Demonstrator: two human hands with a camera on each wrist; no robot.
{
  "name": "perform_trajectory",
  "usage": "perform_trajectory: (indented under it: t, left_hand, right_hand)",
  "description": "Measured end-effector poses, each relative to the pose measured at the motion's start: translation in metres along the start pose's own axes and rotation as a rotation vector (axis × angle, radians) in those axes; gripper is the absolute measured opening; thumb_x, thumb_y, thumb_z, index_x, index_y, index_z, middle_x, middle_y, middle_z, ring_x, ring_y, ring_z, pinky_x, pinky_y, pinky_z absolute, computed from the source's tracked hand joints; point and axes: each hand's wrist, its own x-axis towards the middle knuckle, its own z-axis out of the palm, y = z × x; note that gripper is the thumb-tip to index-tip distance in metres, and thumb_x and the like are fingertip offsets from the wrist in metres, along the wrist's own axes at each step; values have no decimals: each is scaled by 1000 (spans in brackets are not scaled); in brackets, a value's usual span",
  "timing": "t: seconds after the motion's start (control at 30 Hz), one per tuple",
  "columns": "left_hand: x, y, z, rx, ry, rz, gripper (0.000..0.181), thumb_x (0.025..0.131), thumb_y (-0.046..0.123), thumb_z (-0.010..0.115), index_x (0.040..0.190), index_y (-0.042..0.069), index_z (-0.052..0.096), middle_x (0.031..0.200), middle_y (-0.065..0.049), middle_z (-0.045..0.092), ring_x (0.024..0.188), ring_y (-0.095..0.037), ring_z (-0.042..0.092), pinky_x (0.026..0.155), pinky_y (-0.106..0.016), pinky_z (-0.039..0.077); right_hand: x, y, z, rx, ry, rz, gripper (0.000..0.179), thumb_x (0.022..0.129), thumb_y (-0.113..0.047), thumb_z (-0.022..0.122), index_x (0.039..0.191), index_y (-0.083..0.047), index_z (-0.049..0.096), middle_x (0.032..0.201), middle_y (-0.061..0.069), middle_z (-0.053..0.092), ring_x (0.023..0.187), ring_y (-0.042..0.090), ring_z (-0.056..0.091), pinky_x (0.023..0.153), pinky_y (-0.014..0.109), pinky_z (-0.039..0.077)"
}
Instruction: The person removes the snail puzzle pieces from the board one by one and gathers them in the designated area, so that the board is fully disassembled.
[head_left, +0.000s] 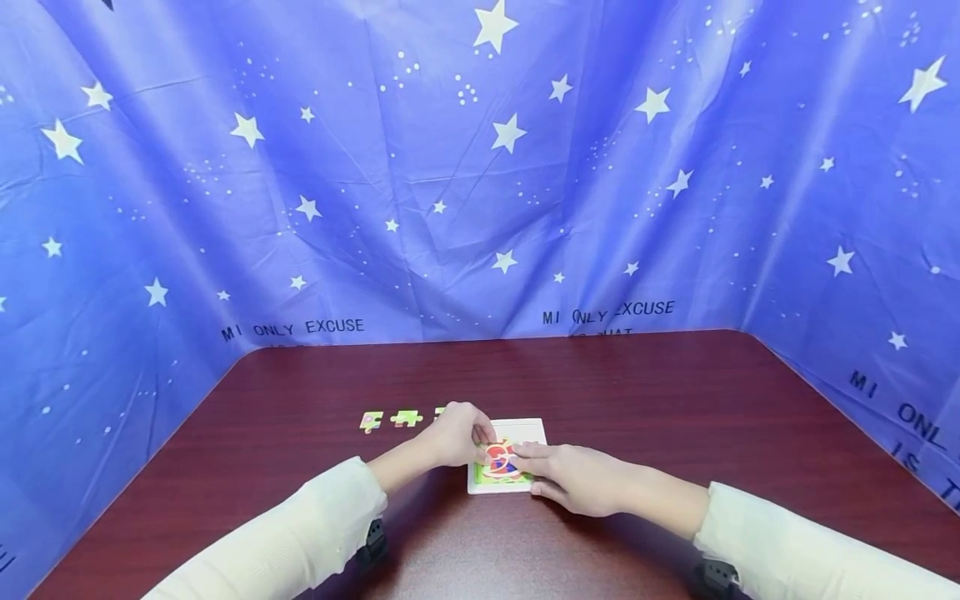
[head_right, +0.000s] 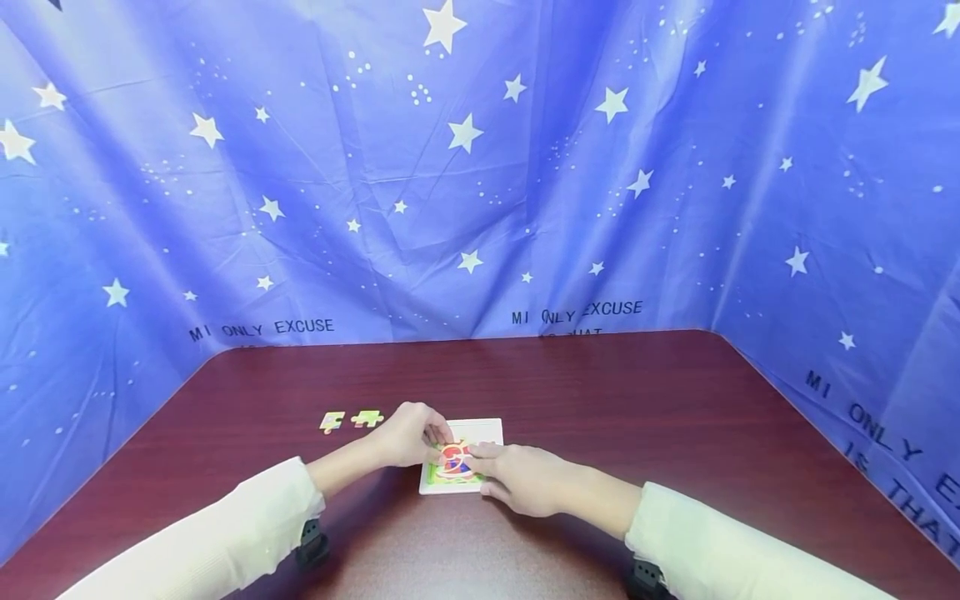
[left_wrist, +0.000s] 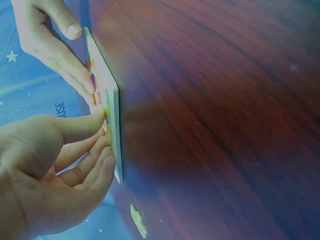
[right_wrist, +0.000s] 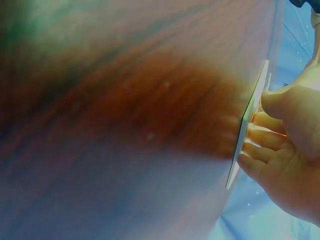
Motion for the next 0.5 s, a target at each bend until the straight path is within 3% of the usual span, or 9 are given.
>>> perform_trajectory:
  t: [0.27, 0.5]
  left_hand:
    - [7, 6, 0, 20, 14, -42, 14, 67, 2, 84, 75, 4, 73, 70, -5, 71, 66, -9, 59, 59, -18, 48]
    - [5, 7, -3, 5, -3, -98, 13, 67, 2, 84, 74, 4, 73, 69, -4, 70, 64, -6, 55, 57, -16, 46]
  right_hand:
    - [-5, 4, -1, 18, -16, 7, 47, 97, -25, 56, 140, -9, 49, 147, 8, 49, 135, 24, 48, 102, 40, 48]
    - [0, 3, -6, 9, -27, 21, 48, 95, -27, 59, 139, -9, 51, 147, 6, 49, 133, 23, 50, 100, 39, 50]
